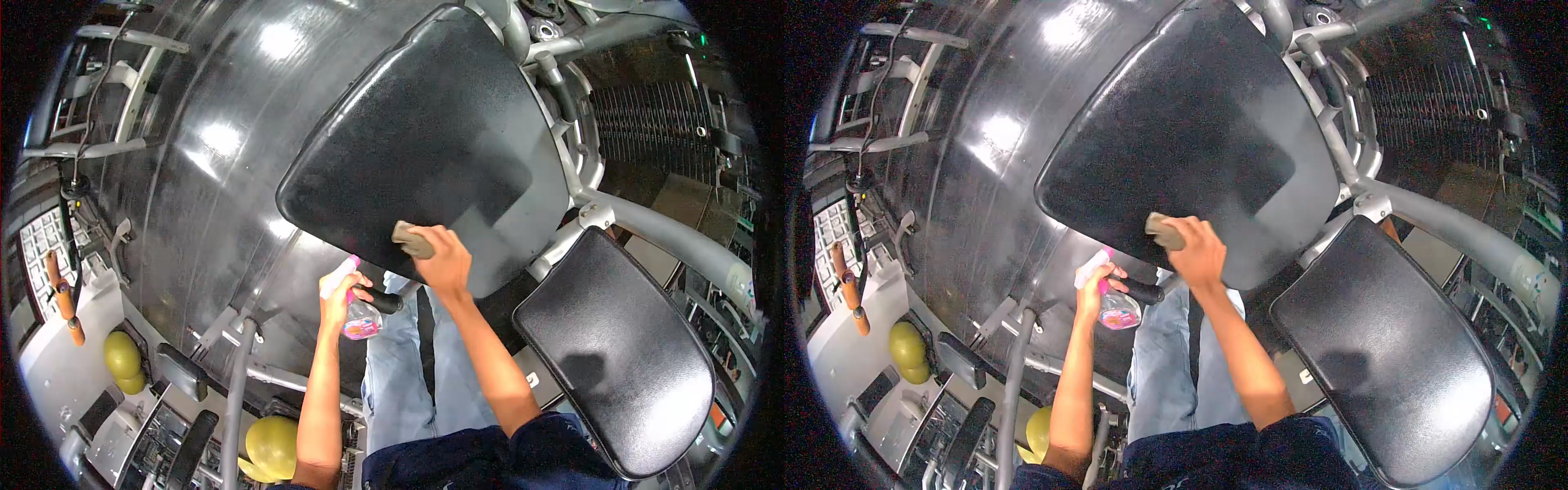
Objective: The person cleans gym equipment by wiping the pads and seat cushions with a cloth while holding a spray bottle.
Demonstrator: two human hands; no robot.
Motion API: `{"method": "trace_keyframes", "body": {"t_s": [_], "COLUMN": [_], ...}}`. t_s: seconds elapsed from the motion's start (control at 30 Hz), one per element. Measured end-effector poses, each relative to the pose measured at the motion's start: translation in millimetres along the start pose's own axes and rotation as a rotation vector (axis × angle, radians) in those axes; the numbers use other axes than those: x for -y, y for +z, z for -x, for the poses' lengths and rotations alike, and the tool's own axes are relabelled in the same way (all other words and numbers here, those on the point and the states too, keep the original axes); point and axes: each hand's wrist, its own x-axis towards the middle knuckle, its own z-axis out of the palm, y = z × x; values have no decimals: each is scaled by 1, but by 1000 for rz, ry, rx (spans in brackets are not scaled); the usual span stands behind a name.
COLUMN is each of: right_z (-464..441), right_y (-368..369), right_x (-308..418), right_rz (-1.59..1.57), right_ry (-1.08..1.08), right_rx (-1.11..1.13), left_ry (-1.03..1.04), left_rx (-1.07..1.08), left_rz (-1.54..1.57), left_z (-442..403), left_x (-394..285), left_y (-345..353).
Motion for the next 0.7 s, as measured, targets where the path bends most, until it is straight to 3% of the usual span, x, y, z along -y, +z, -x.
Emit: {"method": "trace_keyframes", "body": {"t_s": [0.17, 0.33, 0.5, 0.7], "right_z": [-41, -57, -27, -52], "right_y": [-22, -2, -6, -17], "right_x": [-17, -1, 6, -18], "right_rz": [81, -14, -46, 86], "right_ry": [218, 74, 17, 53], "right_rx": [-153, -248, 12, -125], "left_ry": [-60, 2, 0, -43], "left_rx": [1, -19, -100, -148], "left_rz": [-10, 32, 92, 84], "left_z": [2, -2, -2, 2], "left_x": [-7, 4, 0, -15], "left_y": [-1, -3, 4, 12]}}
